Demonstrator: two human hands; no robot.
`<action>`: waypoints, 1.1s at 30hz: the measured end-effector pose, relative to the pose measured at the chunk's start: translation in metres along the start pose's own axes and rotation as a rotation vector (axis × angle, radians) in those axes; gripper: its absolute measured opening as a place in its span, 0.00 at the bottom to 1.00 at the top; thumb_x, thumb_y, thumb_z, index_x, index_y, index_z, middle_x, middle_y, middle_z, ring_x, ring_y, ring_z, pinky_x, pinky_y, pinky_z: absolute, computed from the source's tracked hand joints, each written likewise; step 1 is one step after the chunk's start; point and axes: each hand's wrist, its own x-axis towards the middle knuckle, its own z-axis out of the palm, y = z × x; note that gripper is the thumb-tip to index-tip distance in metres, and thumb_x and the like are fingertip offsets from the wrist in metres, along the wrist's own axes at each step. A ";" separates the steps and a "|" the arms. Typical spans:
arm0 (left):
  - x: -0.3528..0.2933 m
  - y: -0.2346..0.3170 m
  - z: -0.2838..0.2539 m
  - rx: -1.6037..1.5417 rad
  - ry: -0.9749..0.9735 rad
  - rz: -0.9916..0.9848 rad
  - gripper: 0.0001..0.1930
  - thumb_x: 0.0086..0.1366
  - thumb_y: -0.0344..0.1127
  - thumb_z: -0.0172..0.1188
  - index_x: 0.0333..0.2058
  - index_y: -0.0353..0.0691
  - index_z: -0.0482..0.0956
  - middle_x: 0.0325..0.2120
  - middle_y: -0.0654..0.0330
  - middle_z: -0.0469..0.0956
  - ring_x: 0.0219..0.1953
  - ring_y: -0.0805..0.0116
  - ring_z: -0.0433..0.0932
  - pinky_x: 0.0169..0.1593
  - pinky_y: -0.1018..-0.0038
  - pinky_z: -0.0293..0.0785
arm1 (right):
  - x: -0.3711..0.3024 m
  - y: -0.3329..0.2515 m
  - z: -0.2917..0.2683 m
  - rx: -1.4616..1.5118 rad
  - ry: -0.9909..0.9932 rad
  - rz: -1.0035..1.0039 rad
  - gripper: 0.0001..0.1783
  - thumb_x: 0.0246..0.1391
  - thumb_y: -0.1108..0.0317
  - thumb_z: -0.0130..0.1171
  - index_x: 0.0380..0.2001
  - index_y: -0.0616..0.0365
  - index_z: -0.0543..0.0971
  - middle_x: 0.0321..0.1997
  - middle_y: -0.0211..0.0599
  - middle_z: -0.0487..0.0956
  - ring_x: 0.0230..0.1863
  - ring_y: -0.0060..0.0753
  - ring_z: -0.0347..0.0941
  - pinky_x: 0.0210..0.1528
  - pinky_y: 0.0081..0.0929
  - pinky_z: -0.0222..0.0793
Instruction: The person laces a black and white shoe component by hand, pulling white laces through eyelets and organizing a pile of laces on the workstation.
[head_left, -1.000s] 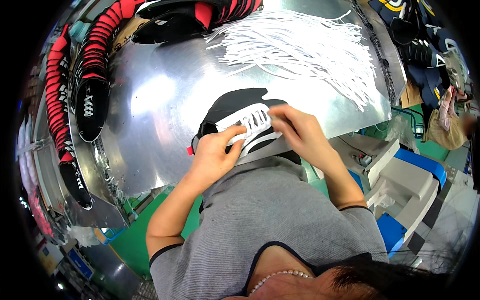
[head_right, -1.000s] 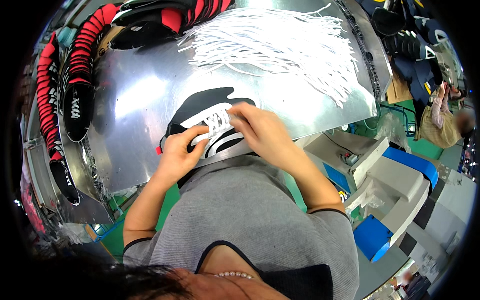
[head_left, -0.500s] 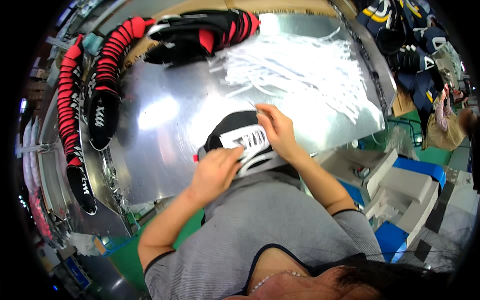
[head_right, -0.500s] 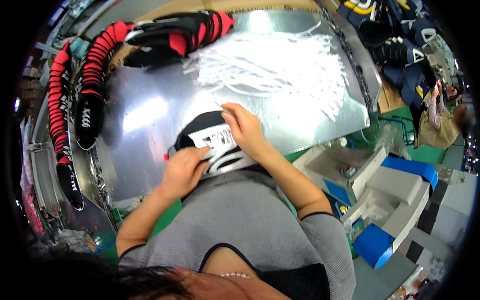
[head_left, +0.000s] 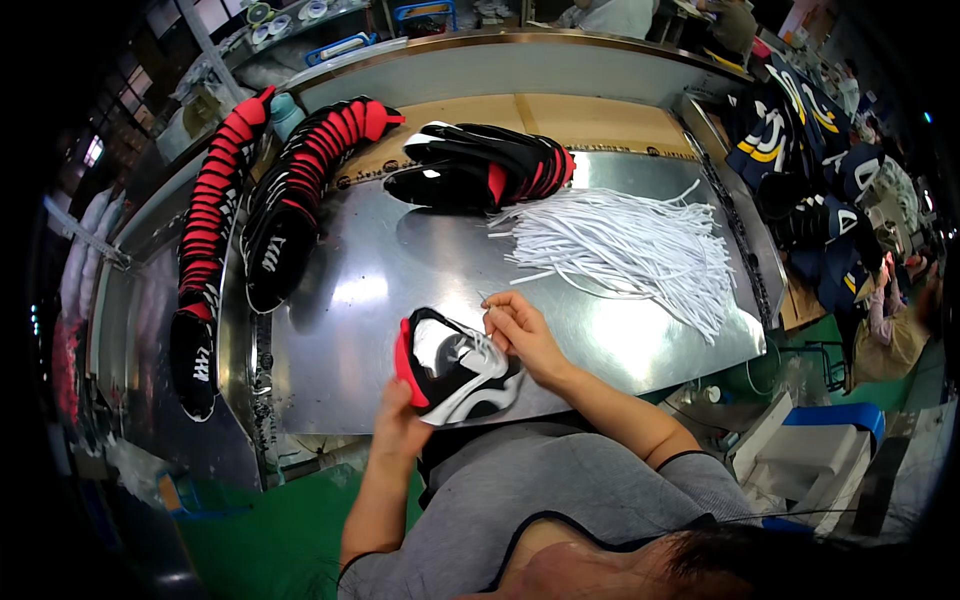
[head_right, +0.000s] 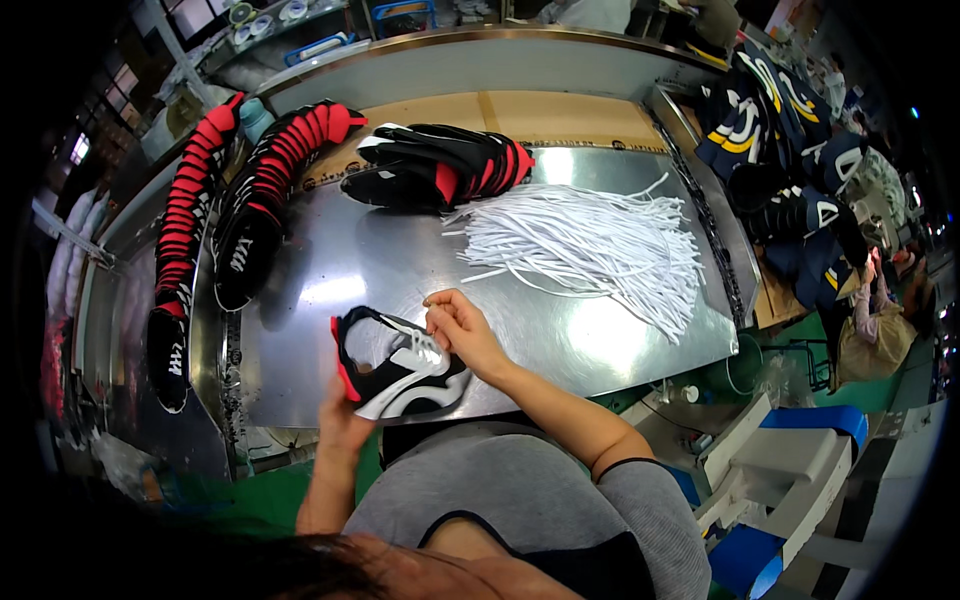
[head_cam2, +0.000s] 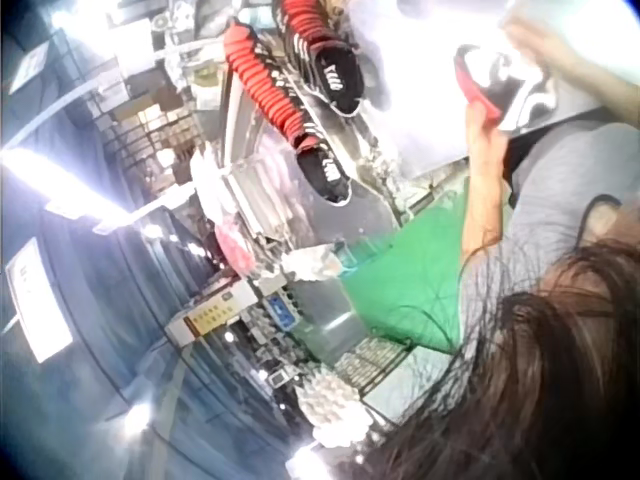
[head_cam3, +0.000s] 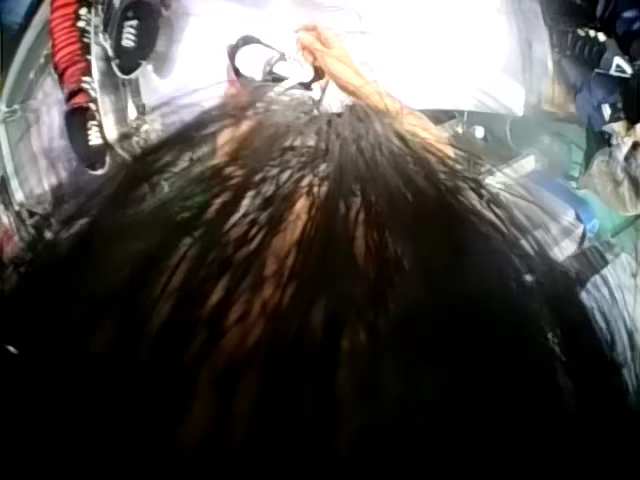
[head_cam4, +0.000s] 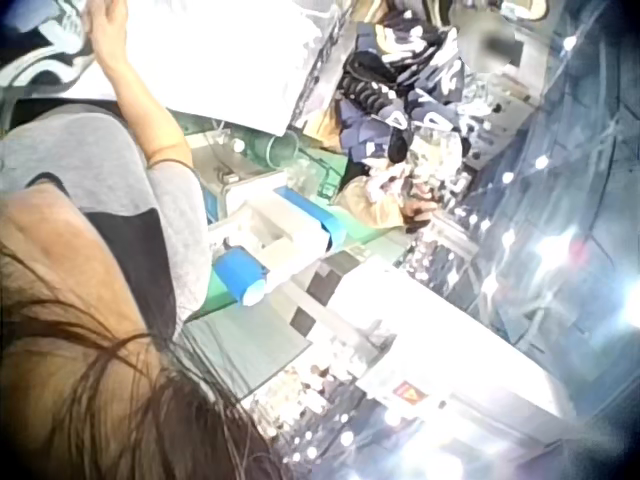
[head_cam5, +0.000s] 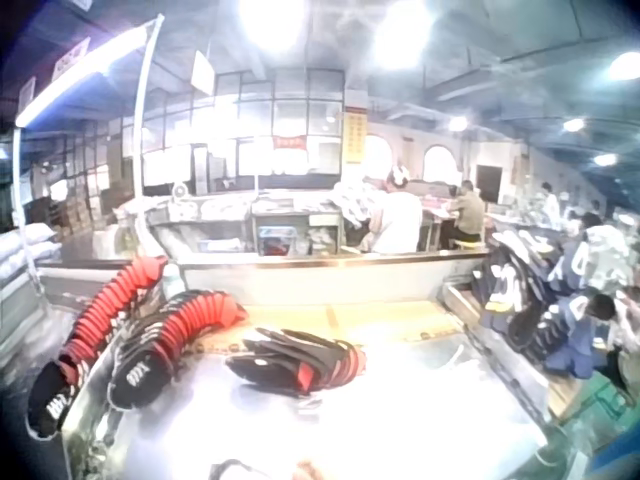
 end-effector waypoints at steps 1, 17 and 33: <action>0.005 0.018 0.009 0.074 0.044 0.080 0.33 0.63 0.38 0.62 0.63 0.31 0.62 0.58 0.49 0.72 0.58 0.56 0.74 0.64 0.59 0.69 | 0.001 0.004 0.001 -0.125 0.011 -0.043 0.11 0.65 0.68 0.52 0.49 0.56 0.71 0.33 0.27 0.72 0.27 0.13 0.62 0.28 0.12 0.58; 0.233 0.214 -0.250 1.574 0.758 0.761 0.22 0.64 0.34 0.62 0.52 0.27 0.71 0.48 0.41 0.76 0.50 0.47 0.75 0.56 0.64 0.68 | 0.040 -0.087 -0.164 -1.261 0.671 -0.326 0.11 0.52 0.61 0.64 0.31 0.59 0.80 0.22 0.40 0.77 0.24 0.42 0.74 0.29 0.34 0.68; 0.177 0.115 -0.110 1.495 0.459 0.590 0.24 0.67 0.27 0.55 0.62 0.37 0.68 0.59 0.55 0.69 0.58 0.62 0.71 0.57 0.69 0.69 | 0.143 -0.152 -0.423 -1.330 1.054 0.244 0.13 0.41 0.61 0.67 0.27 0.59 0.86 0.31 0.46 0.85 0.37 0.44 0.83 0.42 0.38 0.75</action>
